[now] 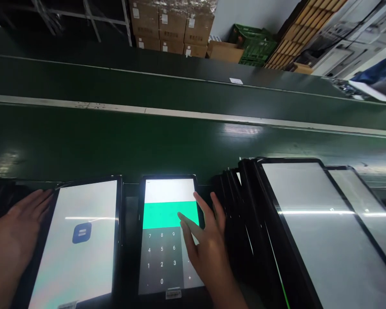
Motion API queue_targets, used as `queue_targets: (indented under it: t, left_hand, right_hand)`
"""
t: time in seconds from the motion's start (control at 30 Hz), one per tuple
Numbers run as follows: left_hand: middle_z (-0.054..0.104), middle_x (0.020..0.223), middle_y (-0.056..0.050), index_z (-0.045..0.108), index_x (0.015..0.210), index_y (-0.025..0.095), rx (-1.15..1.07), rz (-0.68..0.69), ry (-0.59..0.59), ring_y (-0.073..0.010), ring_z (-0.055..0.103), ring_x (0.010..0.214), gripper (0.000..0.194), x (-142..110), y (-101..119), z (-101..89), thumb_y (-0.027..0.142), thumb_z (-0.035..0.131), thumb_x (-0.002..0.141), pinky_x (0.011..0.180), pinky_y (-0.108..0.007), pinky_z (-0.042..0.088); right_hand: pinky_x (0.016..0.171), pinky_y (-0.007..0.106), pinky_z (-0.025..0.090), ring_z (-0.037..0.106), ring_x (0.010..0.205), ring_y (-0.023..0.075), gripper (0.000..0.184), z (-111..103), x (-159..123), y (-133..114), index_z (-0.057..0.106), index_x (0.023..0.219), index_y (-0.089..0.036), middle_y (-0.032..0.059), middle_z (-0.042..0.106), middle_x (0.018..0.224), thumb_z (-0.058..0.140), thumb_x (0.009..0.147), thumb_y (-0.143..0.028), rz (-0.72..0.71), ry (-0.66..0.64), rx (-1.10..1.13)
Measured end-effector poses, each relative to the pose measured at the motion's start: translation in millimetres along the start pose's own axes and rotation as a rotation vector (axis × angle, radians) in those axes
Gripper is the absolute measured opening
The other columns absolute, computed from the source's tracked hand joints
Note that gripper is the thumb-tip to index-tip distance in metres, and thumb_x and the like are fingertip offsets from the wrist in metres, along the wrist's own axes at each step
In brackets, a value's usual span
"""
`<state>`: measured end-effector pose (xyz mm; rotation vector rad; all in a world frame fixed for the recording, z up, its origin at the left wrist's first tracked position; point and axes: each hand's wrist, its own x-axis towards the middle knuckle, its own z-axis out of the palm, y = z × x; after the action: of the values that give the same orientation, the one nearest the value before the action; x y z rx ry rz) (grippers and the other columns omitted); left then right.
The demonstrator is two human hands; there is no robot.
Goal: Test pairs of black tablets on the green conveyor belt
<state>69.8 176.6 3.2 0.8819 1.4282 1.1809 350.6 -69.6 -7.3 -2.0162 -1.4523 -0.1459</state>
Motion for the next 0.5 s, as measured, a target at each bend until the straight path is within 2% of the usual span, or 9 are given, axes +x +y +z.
queue_targets:
  t: [0.07,0.17,0.27,0.37,0.5]
  left_hand:
    - [0.070,0.110,-0.007,0.070,0.090,0.024,0.015,0.033,0.011,-0.0383,0.051,0.133,0.055,-1.8,2.3,4.6,0.054,0.083,0.046,0.126,-0.051,0.024]
    - [0.072,0.111,-0.004,0.071,0.092,0.025,0.022,0.030,-0.012,-0.0350,0.052,0.133,0.045,0.9,0.7,6.5,0.050,0.080,0.055,0.125,-0.048,0.028]
    - [0.073,0.106,-0.002,0.072,0.090,0.025,0.007,0.064,-0.023,-0.0335,0.056,0.130,0.037,7.6,-3.2,4.5,0.046,0.077,0.060,0.124,-0.047,0.031]
    - [0.074,0.100,-0.001,0.073,0.087,0.025,-0.013,0.102,-0.035,-0.0344,0.058,0.125,0.032,11.2,-5.0,3.6,0.044,0.076,0.062,0.123,-0.051,0.031]
    - [0.075,0.101,-0.002,0.074,0.087,0.022,-0.032,0.111,-0.066,-0.0326,0.059,0.123,0.026,8.2,-3.8,4.7,0.040,0.074,0.069,0.123,-0.051,0.031]
  right_hand:
    - [0.097,0.064,0.051,0.029,0.148,0.0421,0.024,-0.5,-0.2,2.2,0.078,0.105,-0.022,0.0117,0.051,0.147,0.055,0.100,-0.017,0.020,0.027,-0.017]
    - [0.097,0.066,0.049,0.034,0.145,0.0432,0.023,-2.7,-0.4,3.8,0.078,0.099,-0.020,0.0133,0.057,0.139,0.056,0.100,-0.017,0.055,0.110,-0.063]
    - [0.096,0.064,0.051,0.030,0.147,0.0431,0.024,-2.8,-0.4,0.2,0.078,0.100,-0.021,0.0132,0.054,0.143,0.055,0.100,-0.018,0.044,0.055,-0.045]
    - [0.098,0.064,0.050,0.023,0.150,0.0428,0.024,-1.3,-0.2,-3.2,0.077,0.106,-0.023,0.0118,0.047,0.150,0.054,0.101,-0.019,0.027,-0.028,-0.012]
    - [0.099,0.066,0.048,0.031,0.147,0.0430,0.024,-3.0,0.6,0.1,0.078,0.102,-0.019,0.0141,0.055,0.142,0.055,0.099,-0.016,0.062,0.063,-0.044]
